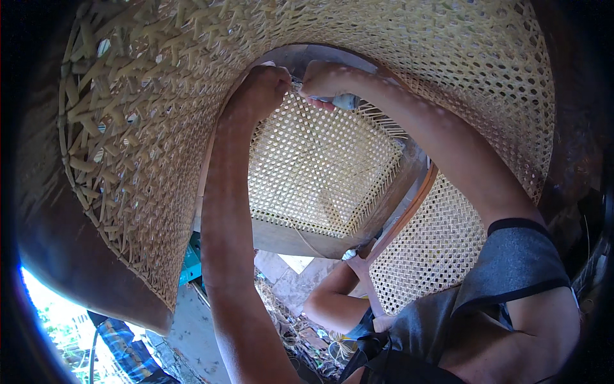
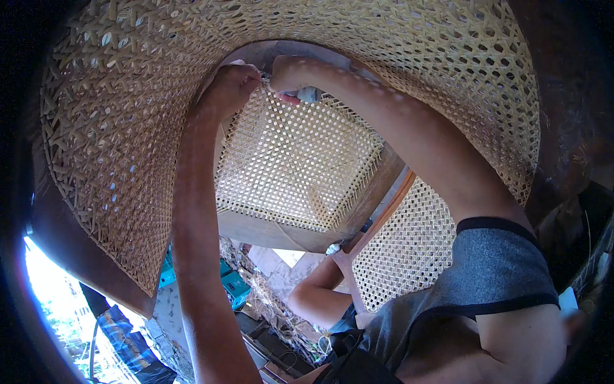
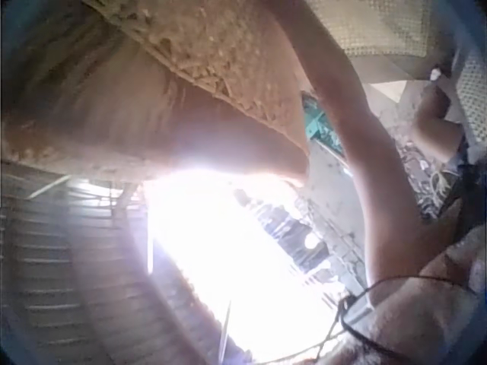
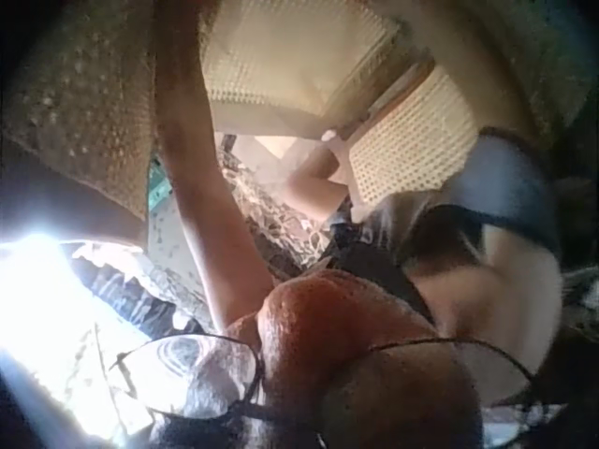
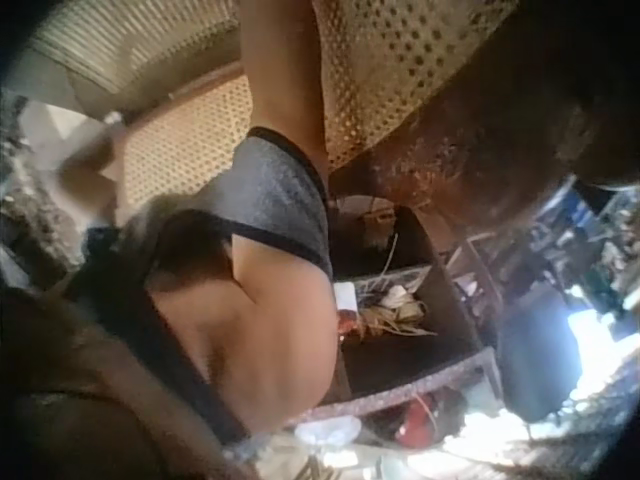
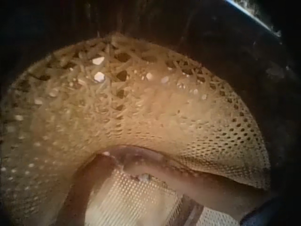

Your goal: The recorder is weaving cane or rattan through the frame of a wooden chair back.

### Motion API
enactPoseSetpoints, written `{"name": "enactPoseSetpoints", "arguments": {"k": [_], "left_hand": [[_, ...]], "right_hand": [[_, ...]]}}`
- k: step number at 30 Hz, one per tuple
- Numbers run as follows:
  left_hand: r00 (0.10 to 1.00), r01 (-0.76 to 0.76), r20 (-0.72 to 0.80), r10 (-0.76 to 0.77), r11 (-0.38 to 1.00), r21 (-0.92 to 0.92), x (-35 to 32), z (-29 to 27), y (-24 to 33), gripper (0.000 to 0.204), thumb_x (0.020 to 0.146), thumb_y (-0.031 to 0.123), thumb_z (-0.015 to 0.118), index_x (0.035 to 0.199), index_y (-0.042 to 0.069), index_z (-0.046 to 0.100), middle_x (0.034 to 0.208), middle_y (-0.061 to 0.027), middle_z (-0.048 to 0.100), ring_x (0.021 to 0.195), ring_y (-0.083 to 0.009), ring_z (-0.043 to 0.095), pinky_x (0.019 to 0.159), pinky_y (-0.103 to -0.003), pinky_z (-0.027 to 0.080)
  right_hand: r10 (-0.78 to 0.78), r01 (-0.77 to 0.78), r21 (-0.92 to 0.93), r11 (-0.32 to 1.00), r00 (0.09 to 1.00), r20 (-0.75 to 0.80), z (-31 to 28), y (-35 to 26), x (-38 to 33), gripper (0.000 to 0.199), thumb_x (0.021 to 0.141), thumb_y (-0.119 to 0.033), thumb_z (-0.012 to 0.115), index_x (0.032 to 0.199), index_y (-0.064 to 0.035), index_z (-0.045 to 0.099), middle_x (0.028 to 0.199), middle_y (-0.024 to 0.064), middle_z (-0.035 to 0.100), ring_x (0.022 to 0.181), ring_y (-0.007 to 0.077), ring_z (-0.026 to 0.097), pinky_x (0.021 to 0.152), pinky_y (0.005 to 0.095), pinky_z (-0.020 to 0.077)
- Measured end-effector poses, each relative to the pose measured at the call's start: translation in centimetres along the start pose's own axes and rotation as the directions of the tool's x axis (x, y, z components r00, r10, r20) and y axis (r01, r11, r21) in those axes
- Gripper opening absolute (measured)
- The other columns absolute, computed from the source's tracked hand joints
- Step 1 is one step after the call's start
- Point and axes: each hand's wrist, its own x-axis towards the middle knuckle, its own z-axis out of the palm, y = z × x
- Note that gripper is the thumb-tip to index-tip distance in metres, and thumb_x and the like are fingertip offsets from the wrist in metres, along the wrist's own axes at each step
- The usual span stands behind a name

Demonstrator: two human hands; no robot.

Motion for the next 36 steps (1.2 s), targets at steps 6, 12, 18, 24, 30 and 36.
{"name": "enactPoseSetpoints", "arguments": {"k": [6,12,18,24,30,36], "left_hand": [[0.987,-0.070,-0.147,0.058,0.994,-0.080,-1.0,0.7,0.2,0.010,0.085,0.010,0.066,0.093,0.005,0.069,0.089,-0.0153,0.066,0.083,-0.0307,0.067,0.076,-0.039,0.053],[0.966,-0.072,-0.260,0.008,0.968,-0.239,-1.6,2.1,1.0,0.013,0.079,0.003,0.063,0.091,0.003,0.066,0.086,-0.0158,0.064,0.081,-0.0331,0.065,0.075,-0.042,0.052],[0.908,-0.052,-0.415,0.065,0.998,0.043,-3.1,2.5,1.8,0.017,0.078,0.008,0.066,0.095,0.008,0.066,0.093,-0.0106,0.064,0.088,-0.0278,0.062,0.079,-0.042,0.051],[0.834,-0.125,-0.502,0.230,0.964,0.234,-4.2,2.1,0.9,0.018,0.081,0.009,0.069,0.099,0.011,0.066,0.093,-0.0096,0.064,0.089,-0.0307,0.061,0.078,-0.043,0.050],[0.938,0.104,-0.337,-0.085,0.994,0.038,-3.6,2.1,0.9,0.012,0.086,0.016,0.065,0.095,0.010,0.062,0.098,-0.0090,0.062,0.096,-0.0305,0.059,0.079,-0.045,0.050],[0.951,0.073,-0.308,0.024,0.952,0.298,-3.8,1.6,0.5,0.009,0.087,0.012,0.062,0.095,0.008,0.058,0.095,-0.0116,0.059,0.089,-0.0331,0.060,0.075,-0.045,0.050]], "right_hand": [[-0.034,0.035,0.144,0.989,0.999,-0.005,0.3,0.5,-0.6,0.010,0.057,-0.007,0.063,0.050,-0.0111,0.069,0.065,0.0157,0.067,0.061,0.0265,0.066,0.058,0.0385,0.0512],[-0.030,-0.004,-0.162,0.987,0.978,-0.204,1.4,1.3,-0.2,0.054,0.093,-0.026,0.041,0.046,-0.0071,0.059,0.047,0.0089,0.058,0.046,0.0192,0.061,0.063,0.0354,0.0542],[-0.216,0.146,-0.180,0.973,0.854,-0.474,2.1,6.7,-3.4,0.045,0.098,-0.034,0.046,0.073,-0.0025,0.065,0.050,0.0079,0.059,0.042,0.0211,0.059,0.062,0.0379,0.0546],[-0.204,0.275,0.015,0.961,0.750,-0.629,4.0,2.7,-3.3,0.033,0.092,-0.036,0.061,0.084,-0.0036,0.060,0.074,0.0141,0.066,0.072,0.0278,0.068,0.068,0.0419,0.0529],[-0.264,0.132,-0.265,0.955,0.780,-0.567,4.1,0.9,-2.1,0.022,0.089,-0.024,0.059,0.090,-0.0015,0.060,0.082,0.0187,0.067,0.078,0.0359,0.067,0.072,0.0474,0.0531],[-0.159,0.055,-0.239,0.970,0.882,-0.444,2.4,2.3,-2.8,0.017,0.088,-0.016,0.054,0.092,-0.0007,0.059,0.084,0.0208,0.067,0.083,0.0373,0.066,0.076,0.0484,0.0522]]}}
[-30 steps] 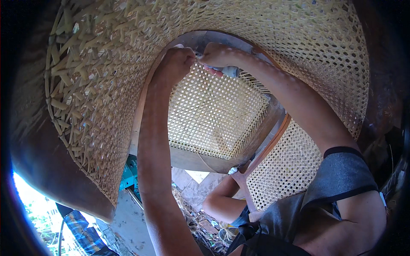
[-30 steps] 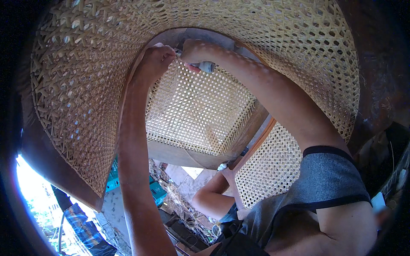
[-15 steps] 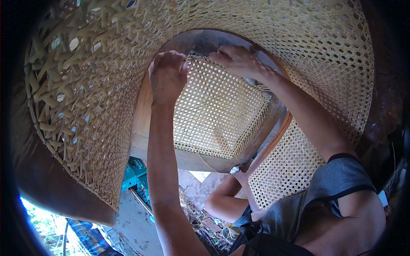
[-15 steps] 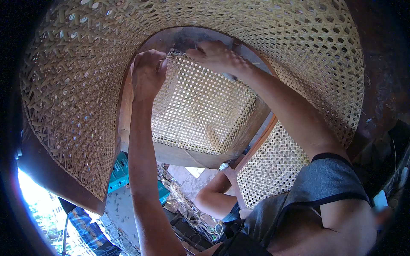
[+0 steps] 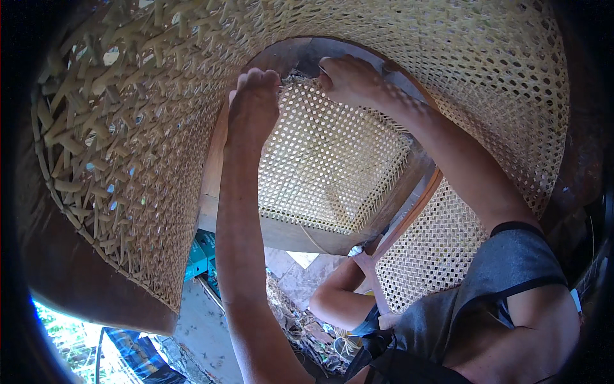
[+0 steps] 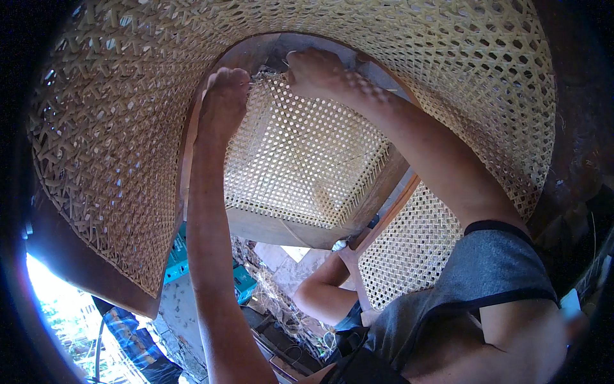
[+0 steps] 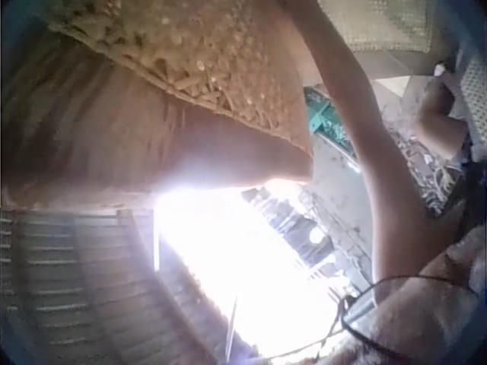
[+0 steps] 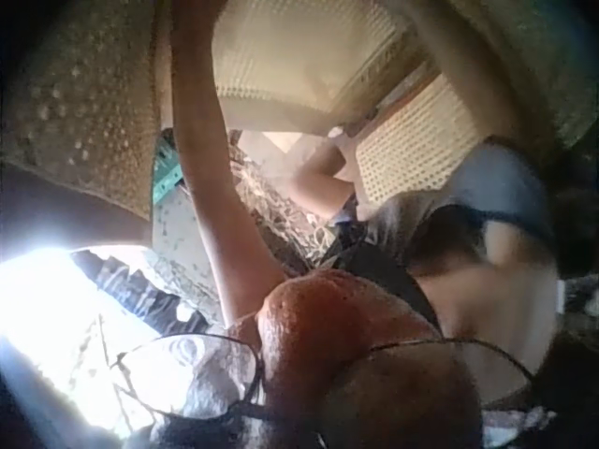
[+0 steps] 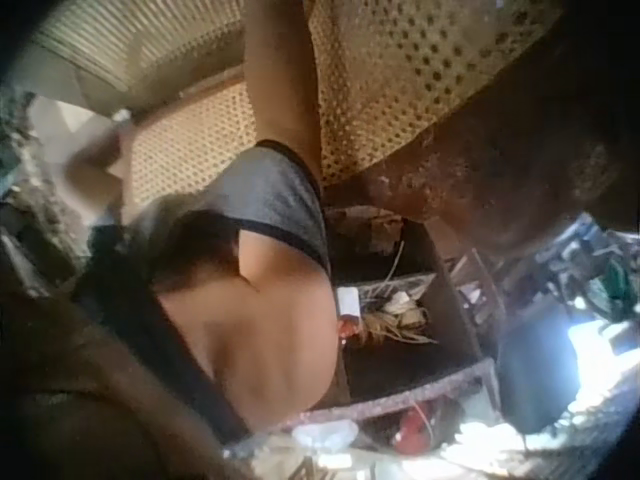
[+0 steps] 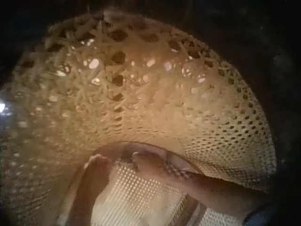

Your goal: The recorder is weaving cane or rattan through the frame of a wooden chair back.

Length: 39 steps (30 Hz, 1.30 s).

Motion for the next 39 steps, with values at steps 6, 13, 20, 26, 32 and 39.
{"name": "enactPoseSetpoints", "arguments": {"k": [6,13,20,26,32,39], "left_hand": [[0.986,-0.165,-0.007,0.166,0.984,0.073,-0.4,0.6,-0.8,0.014,0.089,0.015,0.058,0.101,0.009,0.056,0.100,-0.0099,0.057,0.089,-0.0321,0.060,0.073,-0.043,0.051],[0.916,0.376,0.211,-0.342,0.914,-0.151,1.9,-2.0,1.9,0.027,0.086,0.026,0.062,0.074,0.002,0.060,0.073,-0.0182,0.067,0.068,-0.0362,0.065,0.065,-0.043,0.052],[0.929,0.347,0.094,-0.357,0.759,-0.551,-0.9,1.4,-1.2,0.030,0.084,0.019,0.064,0.062,0.003,0.052,0.057,-0.0074,0.055,0.052,-0.0156,0.048,0.056,-0.033,0.043],[0.927,0.284,0.110,-0.358,0.482,-0.829,-1.8,1.4,-1.5,0.032,0.081,0.003,0.065,0.060,0.005,0.041,0.058,0.0071,0.035,0.061,-0.0014,0.033,0.052,-0.023,0.031],[0.966,0.155,-0.207,-0.152,0.988,-0.001,-0.6,-0.4,3.1,0.008,0.077,0.000,0.064,0.076,0.007,0.059,0.076,-0.0053,0.061,0.068,-0.0203,0.058,0.057,-0.037,0.047],[0.988,0.027,-0.125,-0.087,0.907,-0.421,1.1,2.2,3.5,0.022,0.081,0.004,0.064,0.103,0.005,0.067,0.088,-0.0144,0.063,0.080,-0.0330,0.063,0.070,-0.043,0.052]], "right_hand": [[-0.034,0.047,0.169,0.984,0.996,-0.082,-0.1,0.0,0.1,0.020,0.089,-0.022,0.057,0.091,-0.0023,0.061,0.082,0.0194,0.067,0.082,0.0353,0.066,0.075,0.0462,0.0511],[-0.111,0.135,0.159,0.978,0.982,-0.153,1.2,1.4,0.9,0.025,0.092,-0.027,0.059,0.089,-0.0022,0.061,0.082,0.0194,0.066,0.081,0.0354,0.066,0.072,0.0466,0.0503],[-0.160,0.169,0.086,0.982,0.982,-0.100,0.7,0.8,1.8,0.027,0.093,-0.028,0.057,0.093,-0.0015,0.062,0.083,0.0218,0.067,0.082,0.0370,0.067,0.073,0.0466,0.0508],[-0.185,0.191,0.108,0.976,0.981,-0.064,0.3,0.4,2.0,0.028,0.093,-0.028,0.056,0.097,-0.0011,0.064,0.084,0.0208,0.068,0.083,0.0348,0.068,0.075,0.0444,0.0520],[-0.108,0.102,0.378,0.920,0.994,-0.005,1.0,2.9,1.7,0.023,0.093,-0.022,0.057,0.098,-0.0008,0.064,0.084,0.0149,0.070,0.082,0.0263,0.069,0.074,0.0379,0.0527],[-0.118,0.157,0.349,0.924,0.984,-0.132,1.5,1.6,1.4,0.020,0.093,-0.020,0.055,0.097,-0.0013,0.062,0.083,0.0166,0.069,0.080,0.0294,0.069,0.071,0.0397,0.0518]]}}
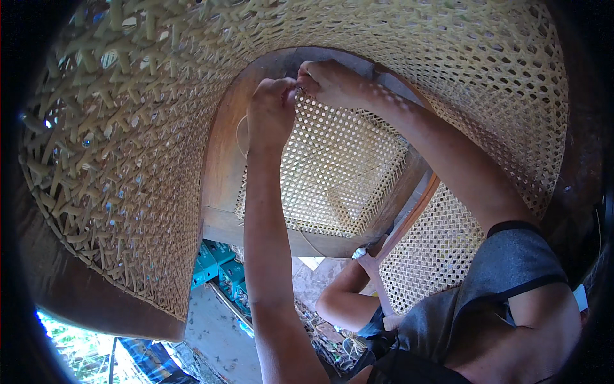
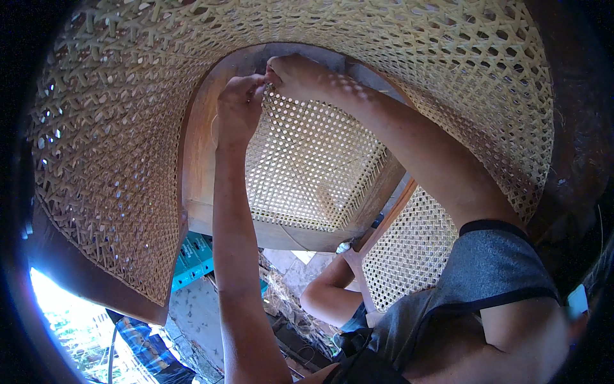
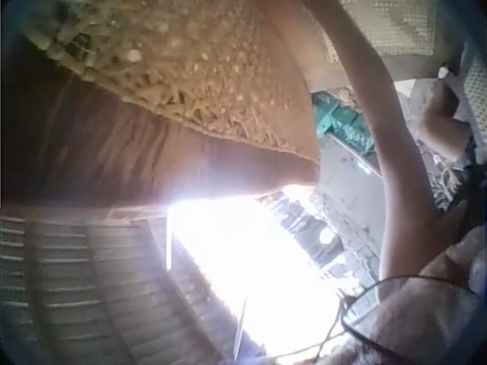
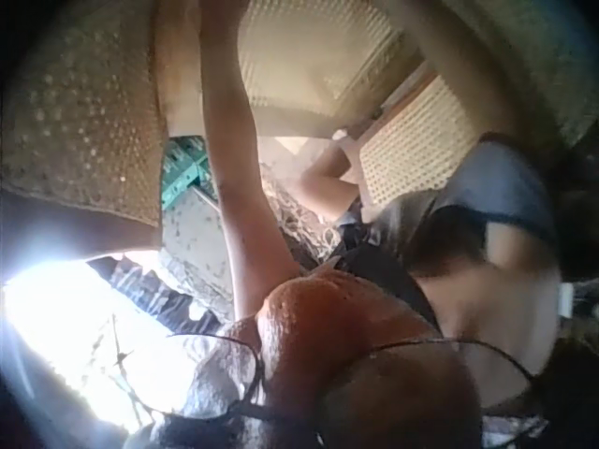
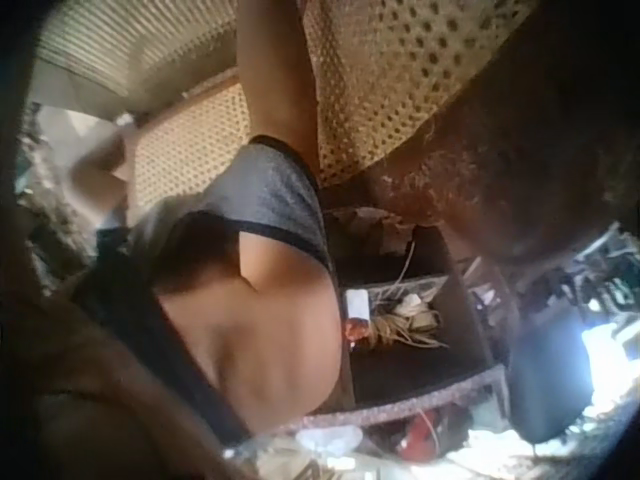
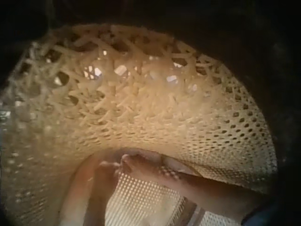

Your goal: The recorder is weaving cane or rattan through the frame of a wooden chair back.

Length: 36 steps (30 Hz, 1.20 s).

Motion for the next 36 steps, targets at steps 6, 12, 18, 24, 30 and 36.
{"name": "enactPoseSetpoints", "arguments": {"k": [6,12,18,24,30,36], "left_hand": [[1.000,0.018,-0.019,-0.021,0.988,-0.155,-0.1,0.5,-0.4,0.010,0.087,0.007,0.062,0.095,0.002,0.064,0.085,-0.0159,0.061,0.072,-0.0305,0.062,0.066,-0.041,0.051],[0.999,0.012,-0.045,-0.019,0.989,-0.146,-0.5,0.2,-0.1,0.008,0.089,0.007,0.059,0.092,0.001,0.062,0.084,-0.0166,0.060,0.072,-0.0303,0.061,0.065,-0.040,0.051],[0.997,-0.029,-0.080,0.016,0.986,-0.162,-0.6,0.4,-0.6,0.008,0.089,0.005,0.060,0.095,0.002,0.063,0.082,-0.0136,0.059,0.069,-0.0262,0.059,0.064,-0.037,0.050],[0.999,0.028,-0.041,-0.034,0.987,-0.158,-0.6,0.6,-0.4,0.010,0.087,0.005,0.061,0.097,0.003,0.063,0.087,-0.0148,0.060,0.074,-0.0286,0.064,0.066,-0.038,0.054],[0.989,0.135,-0.063,-0.136,0.991,-0.018,-0.8,0.0,0.1,0.014,0.084,0.011,0.067,0.097,0.007,0.066,0.083,-0.0114,0.060,0.071,-0.0238,0.065,0.064,-0.038,0.053],[0.984,0.155,-0.074,-0.163,0.982,-0.106,-1.0,0.9,0.1,0.010,0.082,0.016,0.070,0.090,0.011,0.069,0.081,-0.0088,0.064,0.074,-0.0258,0.066,0.063,-0.036,0.052]], "right_hand": [[0.042,-0.038,0.062,0.997,0.996,-0.072,0.1,0.1,-0.2,0.021,0.093,-0.021,0.057,0.099,-0.0018,0.062,0.084,0.0183,0.068,0.079,0.0325,0.068,0.070,0.0409,0.0517],[0.055,-0.026,0.165,0.986,0.983,-0.176,0.6,-0.2,-1.3,0.019,0.091,-0.016,0.058,0.104,-0.0023,0.063,0.086,0.0160,0.070,0.080,0.0280,0.069,0.072,0.0387,0.0522],[0.004,0.027,0.170,0.985,0.984,-0.176,0.8,-0.7,-1.0,0.018,0.090,-0.016,0.059,0.101,-0.0032,0.065,0.086,0.0157,0.069,0.079,0.0269,0.068,0.071,0.0375,0.0523],[0.031,-0.022,0.103,0.994,0.996,-0.081,-0.1,-0.6,0.2,0.019,0.087,-0.018,0.057,0.092,-0.0021,0.066,0.082,0.0169,0.068,0.077,0.0281,0.068,0.070,0.0383,0.0513],[0.049,-0.046,0.028,0.999,0.992,-0.112,0.3,-0.2,0.1,0.019,0.085,-0.018,0.057,0.090,-0.0026,0.066,0.079,0.0156,0.068,0.076,0.0267,0.067,0.071,0.0375,0.0512],[0.066,-0.057,0.144,0.988,0.996,-0.057,-0.2,-0.3,-0.6,0.018,0.087,-0.019,0.059,0.094,-0.0033,0.066,0.081,0.0134,0.068,0.077,0.0236,0.067,0.071,0.0350,0.0513]]}}
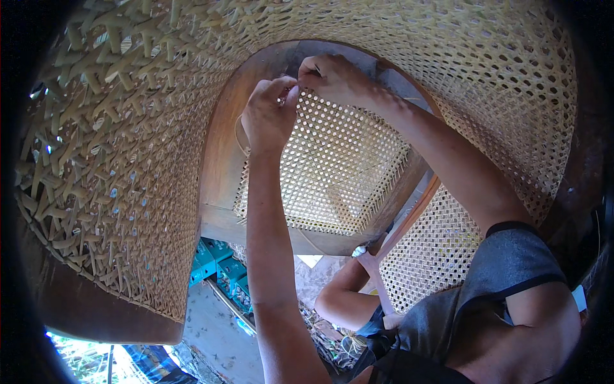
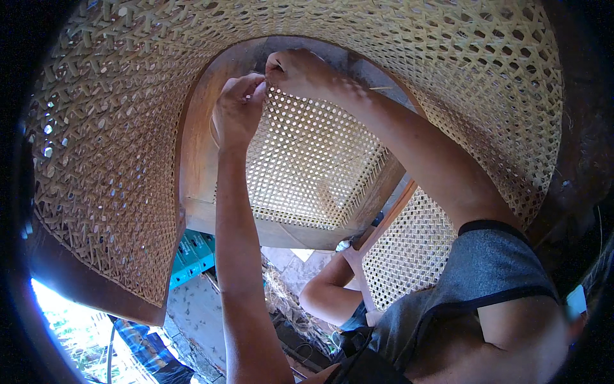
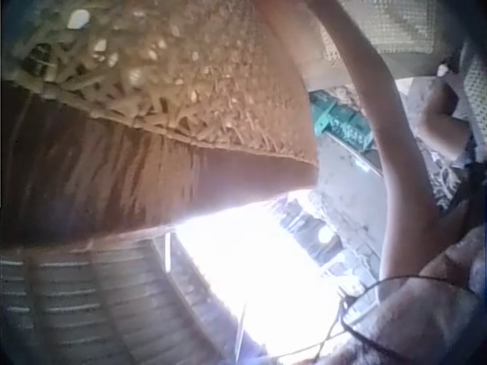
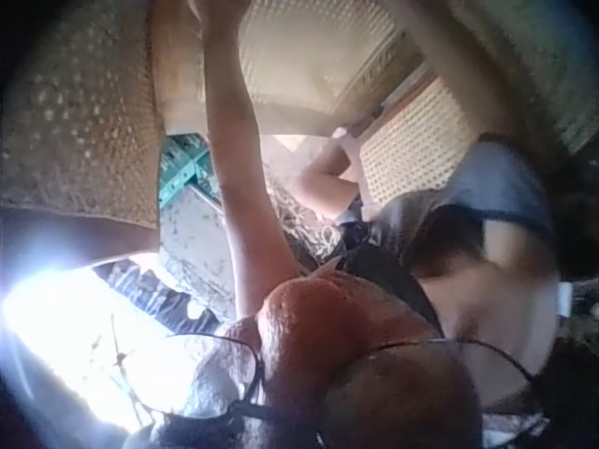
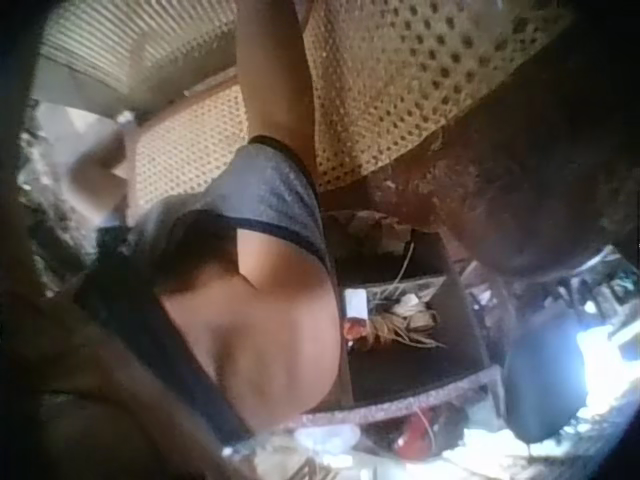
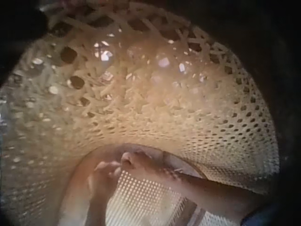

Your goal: The recorder is weaving cane or rattan through the frame of a wooden chair back.

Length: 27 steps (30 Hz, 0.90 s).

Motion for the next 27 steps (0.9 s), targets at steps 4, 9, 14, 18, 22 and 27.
{"name": "enactPoseSetpoints", "arguments": {"k": [4,9,14,18,22,27], "left_hand": [[0.995,-0.068,-0.066,0.077,0.990,0.122,0.0,0.4,-0.2,0.008,0.083,0.018,0.071,0.088,0.012,0.069,0.082,-0.0071,0.065,0.073,-0.0257,0.066,0.060,-0.036,0.051],[0.998,-0.026,-0.050,0.028,0.999,0.038,-0.2,0.1,0.2,0.007,0.082,0.017,0.070,0.087,0.012,0.069,0.081,-0.0063,0.065,0.071,-0.0246,0.066,0.060,-0.037,0.051],[0.995,-0.082,-0.054,0.085,0.995,0.051,0.1,0.1,-0.3,0.006,0.080,0.015,0.070,0.085,0.011,0.069,0.079,-0.0056,0.065,0.067,-0.0223,0.065,0.058,-0.036,0.051],[0.994,-0.076,-0.080,0.080,0.996,0.054,0.1,0.5,-0.1,0.005,0.079,0.013,0.069,0.082,0.010,0.068,0.079,-0.0054,0.064,0.065,-0.0213,0.065,0.056,-0.035,0.052],[0.995,-0.036,-0.091,0.037,0.999,0.006,-0.4,0.4,0.2,0.003,0.079,0.013,0.068,0.082,0.012,0.068,0.079,-0.0043,0.065,0.065,-0.0199,0.065,0.055,-0.034,0.053],[0.989,-0.029,-0.140,0.044,0.994,0.107,-0.3,0.8,0.4,0.004,0.079,0.015,0.068,0.083,0.014,0.069,0.080,-0.0038,0.065,0.066,-0.0196,0.066,0.057,-0.034,0.053]], "right_hand": [[-0.047,0.056,0.092,0.994,0.993,-0.104,0.6,0.0,-0.3,0.014,0.088,-0.015,0.063,0.093,-0.0025,0.065,0.083,0.0128,0.068,0.079,0.0247,0.067,0.071,0.0359,0.0513],[-0.286,0.255,-0.179,0.950,0.942,-0.176,1.4,0.6,-1.2,0.012,0.087,-0.015,0.063,0.092,-0.0051,0.066,0.083,0.0125,0.067,0.080,0.0320,0.066,0.071,0.0408,0.0526],[-0.260,0.239,-0.107,0.965,0.920,-0.293,1.7,0.6,-1.8,0.014,0.087,-0.018,0.062,0.095,-0.0095,0.068,0.089,0.0108,0.068,0.081,0.0334,0.066,0.073,0.0440,0.0542],[-0.302,0.259,-0.193,0.946,0.923,-0.239,2.3,0.6,-2.2,0.018,0.087,-0.018,0.062,0.102,-0.0131,0.070,0.089,0.0107,0.067,0.080,0.0313,0.067,0.073,0.0437,0.0551],[-0.261,0.238,-0.128,0.963,0.941,-0.213,2.8,0.6,-2.8,0.021,0.087,-0.018,0.062,0.106,-0.0150,0.072,0.087,0.0117,0.066,0.079,0.0314,0.067,0.073,0.0430,0.0551],[-0.202,0.197,-0.046,0.979,0.957,-0.206,2.7,0.1,-2.6,0.021,0.087,-0.016,0.063,0.105,-0.0128,0.071,0.085,0.0143,0.067,0.079,0.0331,0.067,0.072,0.0424,0.0547]]}}
